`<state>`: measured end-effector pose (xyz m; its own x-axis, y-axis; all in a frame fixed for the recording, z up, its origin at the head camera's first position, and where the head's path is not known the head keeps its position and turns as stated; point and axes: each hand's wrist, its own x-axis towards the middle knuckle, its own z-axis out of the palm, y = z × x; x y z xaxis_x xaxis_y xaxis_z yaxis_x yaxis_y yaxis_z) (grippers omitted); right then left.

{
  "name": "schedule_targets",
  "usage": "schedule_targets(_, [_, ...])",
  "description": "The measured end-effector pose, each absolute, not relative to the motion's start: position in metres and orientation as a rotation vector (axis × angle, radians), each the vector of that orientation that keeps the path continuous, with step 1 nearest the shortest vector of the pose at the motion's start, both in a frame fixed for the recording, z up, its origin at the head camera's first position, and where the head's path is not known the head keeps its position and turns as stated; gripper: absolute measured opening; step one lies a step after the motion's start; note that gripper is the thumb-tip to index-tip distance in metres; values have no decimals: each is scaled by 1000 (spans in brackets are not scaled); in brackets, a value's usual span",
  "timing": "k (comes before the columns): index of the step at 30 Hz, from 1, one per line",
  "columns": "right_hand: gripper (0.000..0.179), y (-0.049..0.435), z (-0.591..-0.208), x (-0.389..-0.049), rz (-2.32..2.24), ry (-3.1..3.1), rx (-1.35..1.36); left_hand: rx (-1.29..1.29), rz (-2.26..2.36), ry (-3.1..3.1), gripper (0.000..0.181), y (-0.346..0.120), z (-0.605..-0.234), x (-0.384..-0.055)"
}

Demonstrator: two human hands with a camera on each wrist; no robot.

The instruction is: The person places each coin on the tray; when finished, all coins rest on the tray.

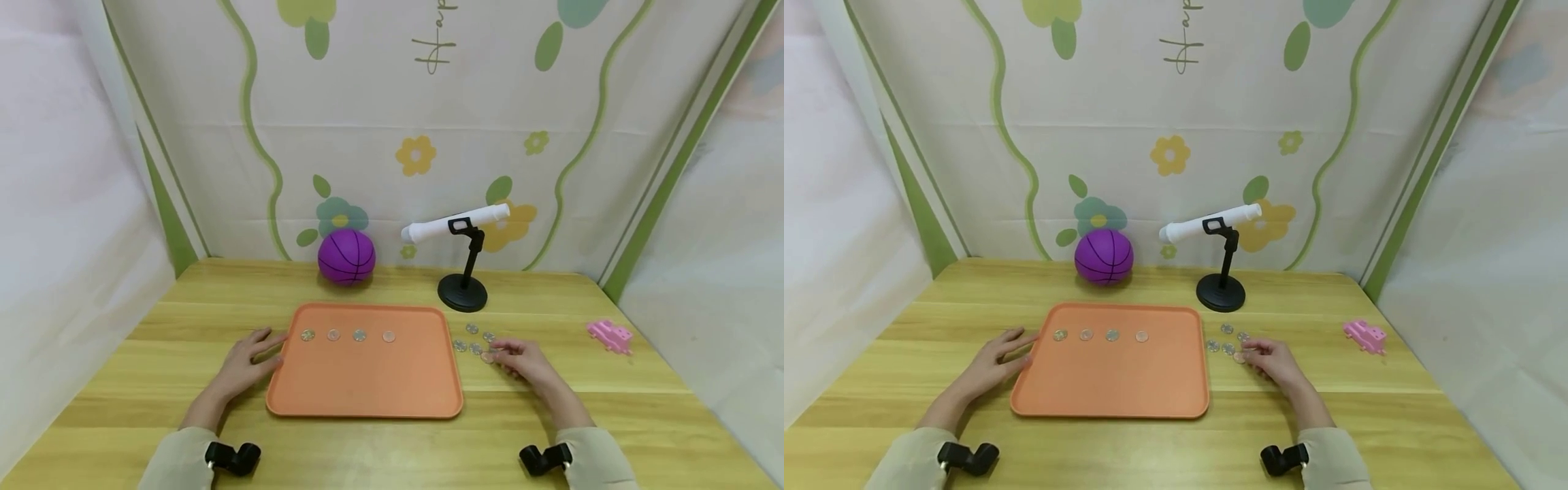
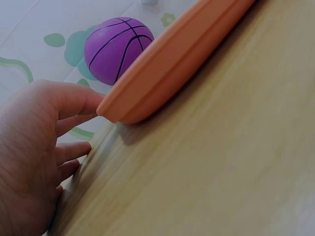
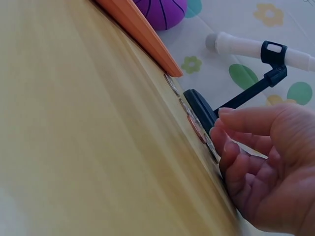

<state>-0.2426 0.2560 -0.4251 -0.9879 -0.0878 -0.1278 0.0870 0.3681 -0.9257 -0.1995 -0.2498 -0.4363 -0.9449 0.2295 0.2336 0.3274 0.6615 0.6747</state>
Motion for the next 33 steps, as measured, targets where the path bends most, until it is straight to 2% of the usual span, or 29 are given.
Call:
schedule_targets(12, [34,252,-429,-243,-1589,2593,-43,-457,-1168,-2752,46,-249,-433,-200])
schedule_targets(26, [15,247,-432,-244,-1427,2757,-132,-469,-1177,-2739,46,-248,-432,-198])
schedule_targets(33, [14,246,-428,-242,-1345,2793,-172,-475,-1174,-2728,45,-248,-433,-199])
